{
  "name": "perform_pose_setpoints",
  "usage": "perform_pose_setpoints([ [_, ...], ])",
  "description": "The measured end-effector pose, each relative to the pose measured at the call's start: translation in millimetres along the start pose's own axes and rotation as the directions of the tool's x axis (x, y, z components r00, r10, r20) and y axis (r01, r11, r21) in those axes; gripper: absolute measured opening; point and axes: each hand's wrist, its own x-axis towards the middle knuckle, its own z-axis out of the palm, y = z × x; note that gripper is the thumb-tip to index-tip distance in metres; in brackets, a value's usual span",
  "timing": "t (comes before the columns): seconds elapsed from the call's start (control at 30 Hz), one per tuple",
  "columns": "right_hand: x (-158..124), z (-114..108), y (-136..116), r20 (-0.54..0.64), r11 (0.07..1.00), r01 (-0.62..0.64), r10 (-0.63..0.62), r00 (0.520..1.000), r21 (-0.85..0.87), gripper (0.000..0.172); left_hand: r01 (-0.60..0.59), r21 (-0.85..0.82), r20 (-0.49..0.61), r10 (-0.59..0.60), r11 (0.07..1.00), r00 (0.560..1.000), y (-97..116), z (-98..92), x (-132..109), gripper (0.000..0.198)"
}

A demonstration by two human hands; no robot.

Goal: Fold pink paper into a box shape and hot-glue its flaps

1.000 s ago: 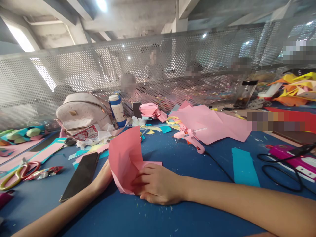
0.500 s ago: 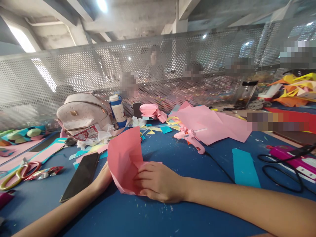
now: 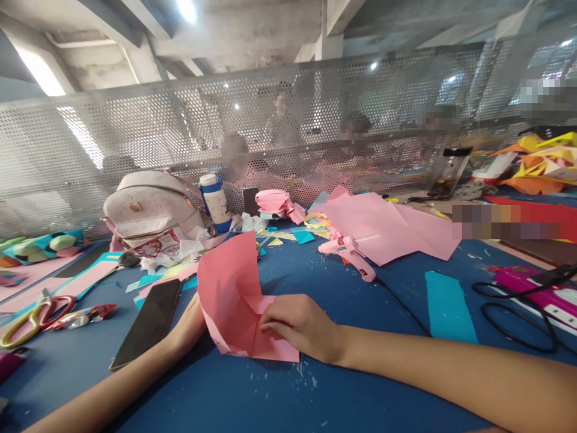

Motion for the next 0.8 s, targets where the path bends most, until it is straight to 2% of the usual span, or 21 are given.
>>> perform_pose_setpoints([
  [0.07, 0.6, -0.1, -0.2, -0.017, 0.999, 0.029, -0.029, 0.999, -0.045, 0.028, -0.015, -0.085, 0.037, 0.018, 0.996, 0.999, -3.6, -1.5, -0.2, 0.054],
  [0.13, 0.9, -1.1, -0.7, -0.062, 0.995, 0.040, -0.046, 0.997, -0.094, 0.038, -0.053, -0.147, 0.136, 0.073, 0.988, 0.988, -5.7, -4.6, -1.0, 0.070],
  [0.2, 1.3, -2.7, -1.1, -0.121, 0.994, 0.017, -0.030, 0.992, -0.106, 0.046, -0.106, -0.154, 0.255, 0.143, 0.982, 0.956, -5.2, -8.1, -2.1, 0.087],
  [0.27, 2.1, -4.4, -1.4, -0.147, 0.998, -0.058, 0.054, 0.988, -0.029, 0.048, -0.152, -0.132, 0.317, 0.187, 0.979, 0.930, -3.1, -10.8, -3.0, 0.100],
  [0.33, 3.5, -5.6, -1.4, -0.129, 0.979, -0.175, 0.188, 0.974, 0.104, 0.044, -0.175, -0.065, 0.333, 0.187, 0.982, 0.924, -1.8, -12.4, -3.2, 0.110],
  [0.43, 6.3, -5.9, -0.5, -0.089, 0.904, -0.346, 0.378, 0.922, 0.249, 0.029, -0.175, 0.111, 0.369, 0.123, 0.978, 0.921, -5.2, -14.4, -2.3, 0.126],
  [0.5, 7.8, -5.7, 0.6, -0.080, 0.854, -0.424, 0.465, 0.882, 0.301, 0.024, -0.150, 0.188, 0.395, 0.064, 0.971, 0.916, -9.5, -16.2, -1.5, 0.129],
  [0.57, 8.7, -6.0, 1.3, -0.065, 0.813, -0.466, 0.517, 0.853, 0.349, 0.026, -0.110, 0.220, 0.400, 0.013, 0.969, 0.916, -13.0, -18.4, -0.5, 0.125],
  [0.6, 8.9, -6.5, 1.5, -0.053, 0.803, -0.466, 0.520, 0.853, 0.371, 0.028, -0.094, 0.225, 0.394, -0.003, 0.970, 0.919, -13.9, -19.5, 0.2, 0.124],
  [0.67, 8.5, -8.0, 1.7, -0.041, 0.827, -0.412, 0.461, 0.887, 0.382, 0.033, -0.078, 0.222, 0.384, -0.014, 0.972, 0.923, -13.4, -21.5, 1.8, 0.121],
  [0.8, 5.3, -10.9, 2.4, -0.080, 0.960, -0.200, 0.219, 0.972, 0.197, 0.032, -0.055, 0.187, 0.390, -0.023, 0.981, 0.921, -5.0, -22.6, 5.8, 0.109],
])
